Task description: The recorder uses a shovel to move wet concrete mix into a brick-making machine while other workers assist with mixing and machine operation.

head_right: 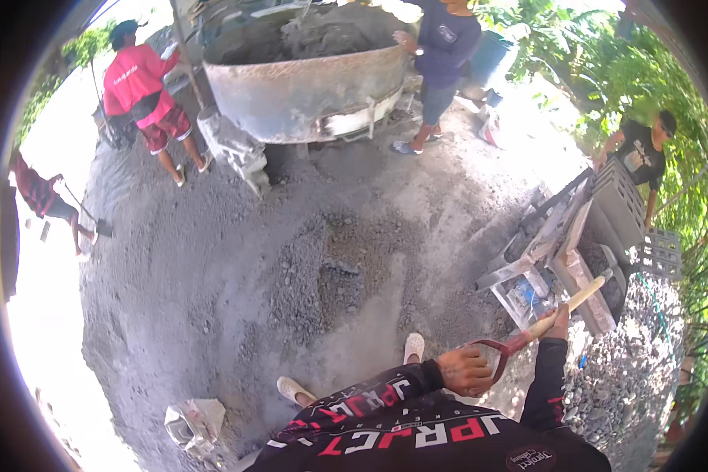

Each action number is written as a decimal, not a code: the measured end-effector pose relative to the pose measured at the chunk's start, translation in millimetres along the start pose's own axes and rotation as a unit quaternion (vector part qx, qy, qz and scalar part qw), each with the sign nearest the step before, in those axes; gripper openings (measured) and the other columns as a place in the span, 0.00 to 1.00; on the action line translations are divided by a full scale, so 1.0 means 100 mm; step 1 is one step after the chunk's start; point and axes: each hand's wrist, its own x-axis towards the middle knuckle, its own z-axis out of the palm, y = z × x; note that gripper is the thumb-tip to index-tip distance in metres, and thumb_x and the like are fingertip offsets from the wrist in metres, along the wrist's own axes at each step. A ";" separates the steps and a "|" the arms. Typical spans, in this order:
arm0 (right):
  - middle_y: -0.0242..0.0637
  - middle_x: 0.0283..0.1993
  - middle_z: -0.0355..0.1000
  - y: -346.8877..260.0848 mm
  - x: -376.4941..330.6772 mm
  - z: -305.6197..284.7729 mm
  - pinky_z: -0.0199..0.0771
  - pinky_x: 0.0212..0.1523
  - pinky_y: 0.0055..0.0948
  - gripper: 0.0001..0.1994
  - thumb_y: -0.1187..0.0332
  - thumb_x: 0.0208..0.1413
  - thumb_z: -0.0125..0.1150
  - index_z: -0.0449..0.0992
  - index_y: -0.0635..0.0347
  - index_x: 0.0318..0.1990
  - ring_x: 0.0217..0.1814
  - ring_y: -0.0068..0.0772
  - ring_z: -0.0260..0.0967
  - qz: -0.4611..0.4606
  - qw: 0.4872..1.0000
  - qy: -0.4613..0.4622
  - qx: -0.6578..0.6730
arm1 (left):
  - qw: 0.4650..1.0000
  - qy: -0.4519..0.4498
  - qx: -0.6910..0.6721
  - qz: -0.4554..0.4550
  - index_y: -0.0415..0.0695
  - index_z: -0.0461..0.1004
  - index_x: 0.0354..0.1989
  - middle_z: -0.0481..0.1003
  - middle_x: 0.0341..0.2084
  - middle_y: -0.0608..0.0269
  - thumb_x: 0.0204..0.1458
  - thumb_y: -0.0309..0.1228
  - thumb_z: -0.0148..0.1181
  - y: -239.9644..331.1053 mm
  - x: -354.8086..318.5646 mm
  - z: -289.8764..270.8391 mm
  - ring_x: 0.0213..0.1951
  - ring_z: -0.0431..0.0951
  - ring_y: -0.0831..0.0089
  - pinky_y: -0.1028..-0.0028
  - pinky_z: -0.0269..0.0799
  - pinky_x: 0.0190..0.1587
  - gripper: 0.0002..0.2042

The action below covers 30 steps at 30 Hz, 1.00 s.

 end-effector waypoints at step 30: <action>0.38 0.22 0.63 10.61 -6.04 2.16 0.74 0.26 0.44 0.07 0.69 0.50 0.59 0.66 0.57 0.28 0.22 0.38 0.67 0.785 0.590 -0.070 -0.176 | -0.063 0.488 0.286 -0.822 0.36 0.77 0.31 0.69 0.16 0.67 0.65 0.52 0.36 3.83 -7.09 -4.45 0.19 0.65 0.81 0.80 0.64 0.24 0.31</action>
